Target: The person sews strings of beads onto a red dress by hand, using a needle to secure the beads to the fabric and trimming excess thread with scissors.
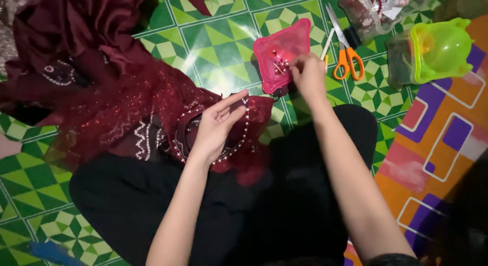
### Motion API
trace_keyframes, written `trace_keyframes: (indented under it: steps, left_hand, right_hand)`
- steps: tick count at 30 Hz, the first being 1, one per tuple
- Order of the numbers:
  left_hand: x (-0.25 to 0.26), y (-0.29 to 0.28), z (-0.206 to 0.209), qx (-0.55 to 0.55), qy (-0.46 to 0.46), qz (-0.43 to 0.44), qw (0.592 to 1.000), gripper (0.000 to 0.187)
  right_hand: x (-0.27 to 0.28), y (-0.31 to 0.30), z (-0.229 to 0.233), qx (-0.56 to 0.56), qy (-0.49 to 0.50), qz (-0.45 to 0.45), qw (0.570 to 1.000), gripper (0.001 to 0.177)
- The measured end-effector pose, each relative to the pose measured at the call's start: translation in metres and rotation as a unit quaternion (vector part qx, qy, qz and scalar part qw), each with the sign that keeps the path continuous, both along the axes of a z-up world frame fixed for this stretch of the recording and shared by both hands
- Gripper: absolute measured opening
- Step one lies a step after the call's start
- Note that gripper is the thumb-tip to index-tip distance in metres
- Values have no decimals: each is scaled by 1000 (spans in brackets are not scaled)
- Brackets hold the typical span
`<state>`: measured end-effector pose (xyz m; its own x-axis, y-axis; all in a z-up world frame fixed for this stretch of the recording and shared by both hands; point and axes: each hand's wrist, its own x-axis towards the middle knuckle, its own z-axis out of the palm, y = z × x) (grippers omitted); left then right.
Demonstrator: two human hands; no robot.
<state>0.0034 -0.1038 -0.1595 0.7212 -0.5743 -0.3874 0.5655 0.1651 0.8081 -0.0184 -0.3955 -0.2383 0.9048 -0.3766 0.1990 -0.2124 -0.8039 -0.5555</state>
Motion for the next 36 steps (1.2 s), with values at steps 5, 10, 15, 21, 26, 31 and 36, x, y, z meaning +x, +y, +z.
trace_keyframes:
  steps: [5, 10, 15, 21, 26, 31, 36]
  left_hand:
    - [3, -2, -4, 11, -7, 6, 1000, 44]
    - [7, -4, -4, 20, -36, 6, 999, 45]
    - [12, -1, -5, 33, -48, 10, 998, 44]
    - [13, 2, -14, 8, -43, 23, 999, 44]
    - [13, 1, -17, 24, -54, 20, 998, 44]
    - [14, 1, -15, 37, -59, 13, 998, 44]
    - [14, 1, -12, 43, -56, 11, 997, 44]
  right_hand:
    - [0, 5, -1, 8, 17, 11, 1000, 11]
    - [3, 8, -3, 8, 30, 21, 999, 12]
    - [2, 9, -1, -20, 17, 28, 999, 12]
    - [2, 8, 2, 34, 27, 23, 999, 12]
    - [2, 10, 4, 17, 46, 20, 999, 12]
    - [2, 9, 1, 10, 53, 16, 998, 13]
    - [2, 7, -3, -38, 47, 28, 998, 13]
